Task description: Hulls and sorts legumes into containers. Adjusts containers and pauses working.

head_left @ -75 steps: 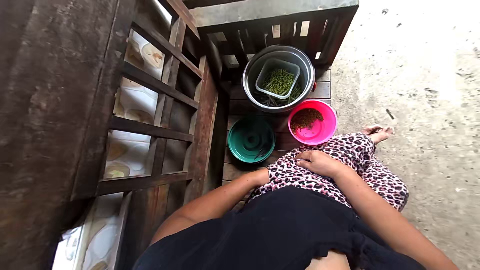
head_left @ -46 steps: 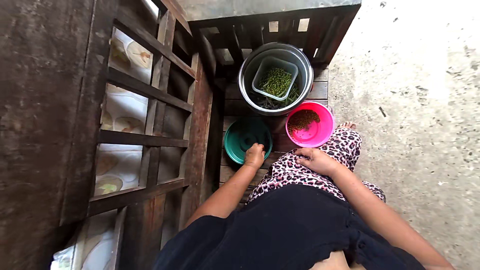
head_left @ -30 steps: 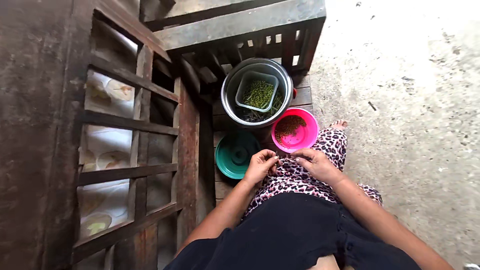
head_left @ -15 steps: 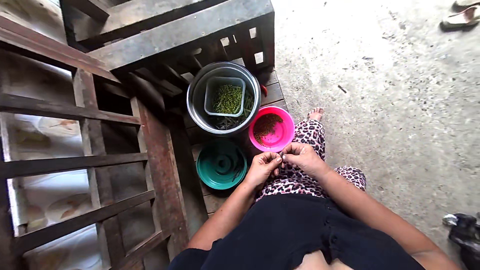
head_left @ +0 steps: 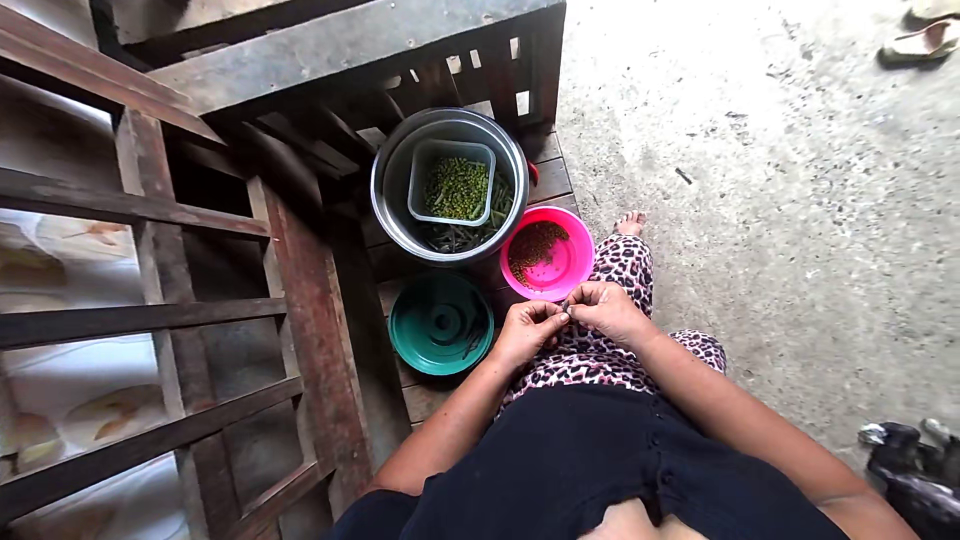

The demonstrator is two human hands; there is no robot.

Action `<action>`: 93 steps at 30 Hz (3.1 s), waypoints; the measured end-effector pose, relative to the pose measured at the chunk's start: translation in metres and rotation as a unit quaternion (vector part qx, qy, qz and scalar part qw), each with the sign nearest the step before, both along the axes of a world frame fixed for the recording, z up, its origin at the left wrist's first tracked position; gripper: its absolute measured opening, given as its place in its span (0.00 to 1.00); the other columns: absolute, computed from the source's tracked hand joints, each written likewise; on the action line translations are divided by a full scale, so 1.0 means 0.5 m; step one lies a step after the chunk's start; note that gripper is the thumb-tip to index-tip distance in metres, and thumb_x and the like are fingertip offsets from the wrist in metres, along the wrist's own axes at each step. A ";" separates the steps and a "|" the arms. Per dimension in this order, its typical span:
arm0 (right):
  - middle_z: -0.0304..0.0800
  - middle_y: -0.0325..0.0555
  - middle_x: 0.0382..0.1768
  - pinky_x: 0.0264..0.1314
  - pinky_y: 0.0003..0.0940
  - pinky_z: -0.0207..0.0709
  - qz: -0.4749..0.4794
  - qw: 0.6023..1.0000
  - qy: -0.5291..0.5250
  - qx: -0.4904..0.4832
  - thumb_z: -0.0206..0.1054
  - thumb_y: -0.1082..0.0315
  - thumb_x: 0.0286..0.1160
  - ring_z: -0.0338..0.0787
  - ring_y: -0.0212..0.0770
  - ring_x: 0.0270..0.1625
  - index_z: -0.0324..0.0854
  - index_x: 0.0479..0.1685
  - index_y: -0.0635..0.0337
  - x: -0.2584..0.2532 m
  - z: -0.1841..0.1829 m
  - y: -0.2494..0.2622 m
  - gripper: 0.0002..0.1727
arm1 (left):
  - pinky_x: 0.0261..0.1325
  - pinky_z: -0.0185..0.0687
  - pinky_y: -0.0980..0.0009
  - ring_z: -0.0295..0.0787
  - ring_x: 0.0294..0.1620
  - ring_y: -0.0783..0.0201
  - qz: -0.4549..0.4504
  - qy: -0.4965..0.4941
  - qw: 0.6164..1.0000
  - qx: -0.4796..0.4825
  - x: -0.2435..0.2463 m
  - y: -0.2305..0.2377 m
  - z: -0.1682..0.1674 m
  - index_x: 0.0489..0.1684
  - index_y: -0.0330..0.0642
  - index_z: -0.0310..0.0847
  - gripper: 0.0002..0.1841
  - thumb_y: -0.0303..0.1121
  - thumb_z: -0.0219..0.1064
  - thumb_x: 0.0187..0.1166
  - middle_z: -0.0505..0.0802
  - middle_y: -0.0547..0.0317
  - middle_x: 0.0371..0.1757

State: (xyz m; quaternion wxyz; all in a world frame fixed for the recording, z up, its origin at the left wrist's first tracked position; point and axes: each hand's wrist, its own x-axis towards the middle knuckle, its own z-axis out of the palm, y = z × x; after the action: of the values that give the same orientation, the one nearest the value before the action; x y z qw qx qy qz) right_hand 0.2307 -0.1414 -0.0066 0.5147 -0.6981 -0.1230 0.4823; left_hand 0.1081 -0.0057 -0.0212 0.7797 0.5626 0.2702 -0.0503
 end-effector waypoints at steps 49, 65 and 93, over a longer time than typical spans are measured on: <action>0.72 0.33 0.15 0.20 0.19 0.61 -0.028 0.999 -0.013 -0.014 0.62 0.81 0.73 0.67 0.24 0.15 0.76 0.24 0.59 0.101 -0.038 0.088 0.11 | 0.31 0.80 0.79 0.82 0.23 0.74 -0.039 -0.047 0.998 -0.030 0.119 0.093 -0.057 0.41 0.31 0.84 0.06 0.23 0.62 0.85 0.89 0.60 0.26; 0.77 0.38 0.19 0.23 0.22 0.68 -0.071 0.995 -0.034 -0.060 0.60 0.80 0.77 0.73 0.28 0.18 0.78 0.34 0.63 0.078 -0.055 0.093 0.06 | 0.23 0.80 0.79 0.84 0.18 0.70 0.003 0.083 0.984 -0.157 0.129 0.085 -0.061 0.53 0.33 0.73 0.09 0.30 0.51 0.93 0.90 0.53 0.28; 0.89 0.42 0.35 0.39 0.25 0.88 -0.076 0.982 -0.166 0.041 0.57 0.78 0.85 0.90 0.29 0.30 0.75 0.44 0.66 0.049 -0.044 0.065 0.03 | 0.35 0.87 0.74 0.89 0.26 0.68 0.040 0.074 0.992 -0.098 0.132 0.087 -0.057 0.57 0.34 0.71 0.07 0.20 0.56 0.88 0.90 0.54 0.35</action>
State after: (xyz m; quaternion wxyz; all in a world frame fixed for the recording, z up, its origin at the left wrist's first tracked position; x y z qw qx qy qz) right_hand 0.2550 -0.1089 -0.0284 0.5506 -0.7542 -0.1730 0.3131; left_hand 0.1742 0.0378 -0.0499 0.8105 0.4665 0.3434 -0.0868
